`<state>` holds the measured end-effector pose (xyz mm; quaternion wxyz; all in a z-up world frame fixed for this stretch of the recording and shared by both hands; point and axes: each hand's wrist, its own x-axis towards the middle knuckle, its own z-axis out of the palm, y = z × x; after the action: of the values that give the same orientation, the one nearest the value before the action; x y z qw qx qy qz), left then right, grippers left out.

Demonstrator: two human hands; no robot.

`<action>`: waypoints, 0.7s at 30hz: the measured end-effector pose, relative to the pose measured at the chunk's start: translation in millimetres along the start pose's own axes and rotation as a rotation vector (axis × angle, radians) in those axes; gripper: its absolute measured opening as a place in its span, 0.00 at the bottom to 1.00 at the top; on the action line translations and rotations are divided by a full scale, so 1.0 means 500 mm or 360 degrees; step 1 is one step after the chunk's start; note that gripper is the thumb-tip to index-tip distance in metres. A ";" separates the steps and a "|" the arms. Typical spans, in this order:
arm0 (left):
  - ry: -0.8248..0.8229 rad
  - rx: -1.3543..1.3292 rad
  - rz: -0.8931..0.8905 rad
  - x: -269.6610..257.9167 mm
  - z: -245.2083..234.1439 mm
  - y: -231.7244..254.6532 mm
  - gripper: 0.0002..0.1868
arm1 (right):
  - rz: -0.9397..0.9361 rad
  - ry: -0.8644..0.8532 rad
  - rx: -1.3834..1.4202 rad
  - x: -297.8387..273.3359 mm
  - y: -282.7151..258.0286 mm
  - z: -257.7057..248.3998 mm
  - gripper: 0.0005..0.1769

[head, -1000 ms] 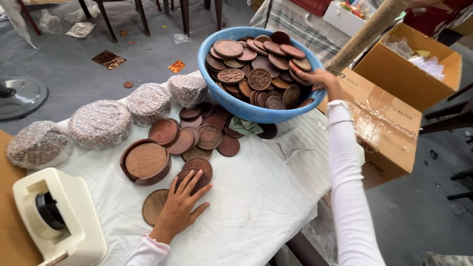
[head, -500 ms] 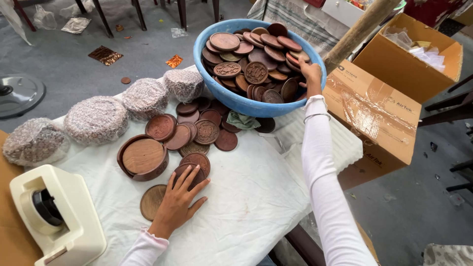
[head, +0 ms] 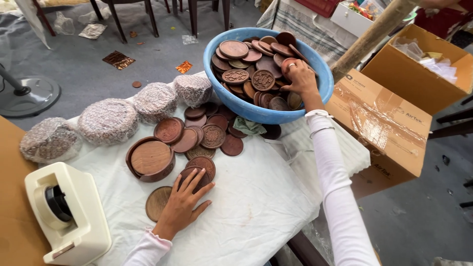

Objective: Sorting wooden coasters from a plastic basin and stacking them into wooden bowls at a packing station.

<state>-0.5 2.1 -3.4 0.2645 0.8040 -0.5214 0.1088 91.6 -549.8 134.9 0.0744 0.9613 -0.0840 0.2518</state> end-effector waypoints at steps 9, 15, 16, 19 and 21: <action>-0.0015 0.0003 0.0012 0.000 0.000 0.003 0.27 | 0.0030 0.0551 0.0193 -0.011 0.021 -0.011 0.12; -0.0008 0.0015 0.0011 0.001 -0.003 0.002 0.27 | 0.0545 0.0883 0.0737 -0.028 0.000 -0.074 0.21; -0.0010 0.0013 0.0014 0.001 -0.005 0.002 0.27 | 0.0428 0.0918 0.0606 -0.029 0.002 -0.070 0.23; -0.0014 0.0003 0.0013 0.001 -0.003 0.004 0.27 | 0.0324 0.0856 0.0381 -0.023 0.055 -0.007 0.21; -0.0020 -0.0001 0.0009 -0.001 -0.002 0.004 0.27 | 0.0339 0.0762 0.0291 -0.017 0.083 0.035 0.18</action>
<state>-2.4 2.1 -2.3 0.2612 0.8031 -0.5253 0.1043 84.3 -592.4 119.8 -0.0218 0.8629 -0.1417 0.4847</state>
